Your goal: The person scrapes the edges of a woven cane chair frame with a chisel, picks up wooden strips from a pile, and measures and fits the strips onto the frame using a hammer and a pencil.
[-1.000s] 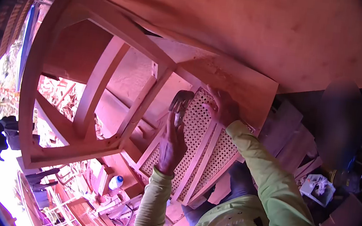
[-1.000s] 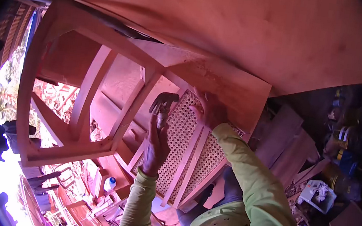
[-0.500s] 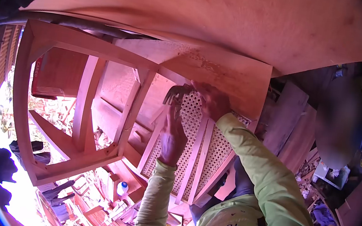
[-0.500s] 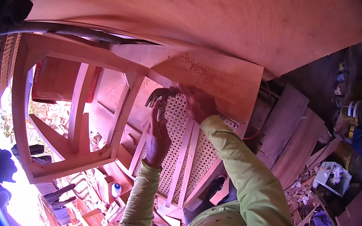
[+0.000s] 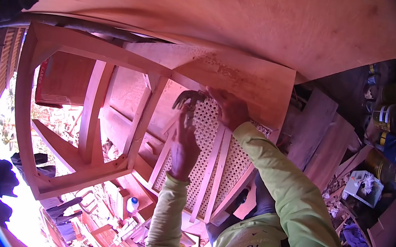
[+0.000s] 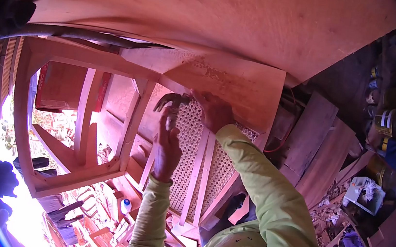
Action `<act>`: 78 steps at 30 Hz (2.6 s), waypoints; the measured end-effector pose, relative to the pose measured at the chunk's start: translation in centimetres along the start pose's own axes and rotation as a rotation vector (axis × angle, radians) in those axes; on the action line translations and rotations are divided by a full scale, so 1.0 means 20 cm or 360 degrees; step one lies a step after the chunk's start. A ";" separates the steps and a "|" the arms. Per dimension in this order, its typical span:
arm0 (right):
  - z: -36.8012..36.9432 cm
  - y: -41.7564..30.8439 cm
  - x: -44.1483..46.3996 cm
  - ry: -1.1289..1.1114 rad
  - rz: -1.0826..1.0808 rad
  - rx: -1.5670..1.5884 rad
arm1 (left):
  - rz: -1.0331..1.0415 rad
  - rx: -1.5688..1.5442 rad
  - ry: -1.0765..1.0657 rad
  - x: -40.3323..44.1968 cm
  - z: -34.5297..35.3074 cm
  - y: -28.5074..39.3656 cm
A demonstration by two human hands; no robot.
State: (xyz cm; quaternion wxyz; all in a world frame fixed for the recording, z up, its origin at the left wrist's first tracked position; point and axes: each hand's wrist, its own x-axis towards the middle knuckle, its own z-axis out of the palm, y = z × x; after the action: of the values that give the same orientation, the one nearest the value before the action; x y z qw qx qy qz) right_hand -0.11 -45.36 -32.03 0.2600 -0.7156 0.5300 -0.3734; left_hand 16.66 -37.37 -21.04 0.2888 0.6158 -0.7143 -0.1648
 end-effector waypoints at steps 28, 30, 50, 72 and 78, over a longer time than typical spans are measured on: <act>0.01 0.00 0.00 0.0061 -0.0091 0.0043 | -0.0692 0.0049 0.0352 -0.47 -0.26 0.23; 0.02 0.00 0.01 0.0151 -0.0163 0.0031 | -0.0574 0.0052 0.0371 -0.54 -0.25 0.19; 0.01 0.00 0.02 0.0176 -0.0185 0.0034 | -0.0546 0.0146 0.0170 -0.43 -0.12 0.08; 0.03 0.02 0.01 0.0104 -0.0133 0.0010 | -0.0152 0.0103 0.0310 -0.12 0.01 0.14; 0.04 0.03 0.01 0.0123 -0.0134 -0.0003 | -0.0225 0.0043 0.0187 -0.06 0.02 0.10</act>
State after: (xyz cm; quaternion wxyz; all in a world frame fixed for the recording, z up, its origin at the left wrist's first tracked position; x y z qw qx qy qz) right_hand 0.29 -45.67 -33.00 0.2227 -0.7225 0.5094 -0.4109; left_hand 14.91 -35.93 -20.43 0.3095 0.6772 -0.6530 -0.1389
